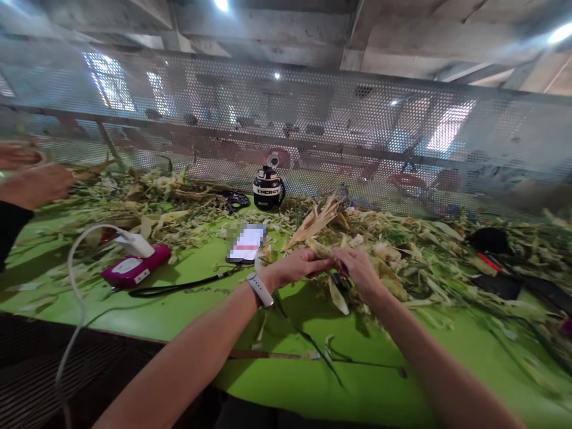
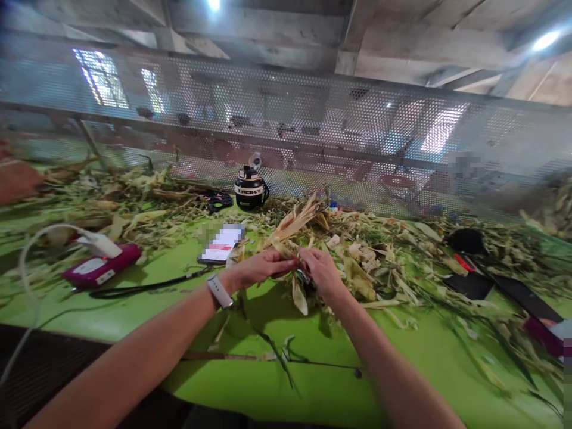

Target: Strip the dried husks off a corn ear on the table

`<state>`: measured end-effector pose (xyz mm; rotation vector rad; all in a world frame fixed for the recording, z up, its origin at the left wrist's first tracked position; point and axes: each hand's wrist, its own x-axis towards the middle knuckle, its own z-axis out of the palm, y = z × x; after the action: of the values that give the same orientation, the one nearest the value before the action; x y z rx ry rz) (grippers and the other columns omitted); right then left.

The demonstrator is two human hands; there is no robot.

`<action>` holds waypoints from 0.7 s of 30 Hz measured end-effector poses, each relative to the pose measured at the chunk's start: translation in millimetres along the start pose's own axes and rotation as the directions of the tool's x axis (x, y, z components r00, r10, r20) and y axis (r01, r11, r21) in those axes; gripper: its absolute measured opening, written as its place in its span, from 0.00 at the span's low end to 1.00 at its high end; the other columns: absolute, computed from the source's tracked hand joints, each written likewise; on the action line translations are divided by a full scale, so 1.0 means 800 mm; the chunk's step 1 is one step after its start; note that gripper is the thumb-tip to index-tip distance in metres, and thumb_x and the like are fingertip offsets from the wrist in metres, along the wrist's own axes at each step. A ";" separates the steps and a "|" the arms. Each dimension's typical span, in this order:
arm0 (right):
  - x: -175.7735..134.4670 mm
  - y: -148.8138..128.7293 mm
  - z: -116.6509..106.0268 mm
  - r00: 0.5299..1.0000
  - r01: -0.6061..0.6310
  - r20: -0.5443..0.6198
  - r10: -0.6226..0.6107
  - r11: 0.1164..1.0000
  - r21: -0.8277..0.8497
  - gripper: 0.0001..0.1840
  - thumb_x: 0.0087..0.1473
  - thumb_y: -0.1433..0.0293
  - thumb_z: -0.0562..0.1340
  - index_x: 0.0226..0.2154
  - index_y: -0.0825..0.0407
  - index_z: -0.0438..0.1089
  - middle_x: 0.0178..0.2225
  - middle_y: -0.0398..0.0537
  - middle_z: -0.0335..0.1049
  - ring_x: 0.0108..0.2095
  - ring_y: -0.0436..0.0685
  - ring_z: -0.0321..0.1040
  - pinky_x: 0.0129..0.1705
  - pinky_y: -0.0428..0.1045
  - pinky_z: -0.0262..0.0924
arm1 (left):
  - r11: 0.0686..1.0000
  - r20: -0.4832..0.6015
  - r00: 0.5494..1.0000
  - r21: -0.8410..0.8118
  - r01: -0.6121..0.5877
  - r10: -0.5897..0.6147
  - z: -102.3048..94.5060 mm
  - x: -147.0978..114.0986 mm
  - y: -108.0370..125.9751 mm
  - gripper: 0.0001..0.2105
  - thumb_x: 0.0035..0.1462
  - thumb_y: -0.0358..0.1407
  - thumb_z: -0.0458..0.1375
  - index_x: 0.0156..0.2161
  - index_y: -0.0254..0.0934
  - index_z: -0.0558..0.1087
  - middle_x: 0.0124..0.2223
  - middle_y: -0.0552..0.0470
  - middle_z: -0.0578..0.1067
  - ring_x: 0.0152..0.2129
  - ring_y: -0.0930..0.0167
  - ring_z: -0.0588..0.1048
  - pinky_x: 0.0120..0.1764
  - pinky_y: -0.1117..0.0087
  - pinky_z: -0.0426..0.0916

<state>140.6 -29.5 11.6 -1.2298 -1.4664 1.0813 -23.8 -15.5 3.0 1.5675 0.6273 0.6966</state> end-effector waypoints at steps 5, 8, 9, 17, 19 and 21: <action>-0.009 -0.004 0.013 0.976 0.069 -0.201 -0.082 0.995 -0.072 0.24 0.45 0.52 0.57 0.12 0.51 0.56 0.10 0.37 0.50 0.14 0.46 0.47 0.17 0.45 0.43 | 0.992 -0.110 0.990 0.096 -0.079 0.090 -0.008 0.008 -0.004 0.17 0.52 0.47 0.55 0.37 0.34 0.73 0.25 0.56 0.67 0.22 0.77 0.60 0.29 0.75 0.57; -0.012 -0.003 0.015 0.964 0.090 -0.244 -0.105 0.993 -0.070 0.24 0.46 0.52 0.57 0.12 0.50 0.55 0.10 0.37 0.50 0.14 0.46 0.46 0.18 0.46 0.43 | 0.973 -0.120 0.976 0.168 -0.159 0.180 -0.013 0.008 0.000 0.15 0.52 0.46 0.55 0.35 0.35 0.74 0.30 0.53 0.72 0.29 0.74 0.66 0.37 0.72 0.61; -0.011 -0.002 0.014 0.964 0.090 -0.243 -0.104 0.994 -0.068 0.24 0.46 0.52 0.57 0.12 0.50 0.55 0.10 0.37 0.50 0.14 0.46 0.46 0.18 0.46 0.43 | 0.971 -0.129 0.973 0.172 -0.167 0.190 -0.014 0.007 0.002 0.14 0.52 0.45 0.56 0.34 0.35 0.74 0.31 0.52 0.73 0.30 0.73 0.67 0.39 0.72 0.62; -0.002 -0.005 -0.009 0.993 0.117 0.025 -0.119 0.989 0.085 0.17 0.47 0.56 0.60 0.34 0.50 0.73 0.37 0.48 0.74 0.39 0.56 0.68 0.38 0.50 0.61 | 0.993 0.069 0.995 0.094 -0.076 0.069 -0.013 -0.001 -0.003 0.12 0.46 0.43 0.62 0.31 0.35 0.77 0.28 0.53 0.74 0.26 0.73 0.69 0.34 0.72 0.64; -0.005 -0.008 -0.004 0.984 0.121 0.116 -0.132 0.988 0.099 0.18 0.45 0.56 0.63 0.37 0.49 0.74 0.44 0.49 0.72 0.46 0.58 0.66 0.45 0.51 0.60 | 0.992 0.086 0.994 0.105 -0.072 0.063 -0.011 0.000 -0.007 0.12 0.45 0.43 0.63 0.29 0.35 0.78 0.26 0.53 0.74 0.25 0.74 0.68 0.33 0.72 0.64; -0.008 -0.008 0.004 0.982 0.125 0.128 -0.139 0.986 0.107 0.16 0.42 0.57 0.66 0.31 0.49 0.75 0.42 0.48 0.72 0.44 0.58 0.66 0.44 0.51 0.61 | 0.995 0.050 0.996 0.071 -0.075 0.072 -0.008 0.000 -0.009 0.12 0.45 0.44 0.63 0.29 0.35 0.78 0.27 0.52 0.74 0.26 0.73 0.68 0.34 0.72 0.63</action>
<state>136.6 -36.4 16.4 -0.9924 -1.5542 1.1504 -28.6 -10.3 -3.4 1.6769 0.5677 0.6958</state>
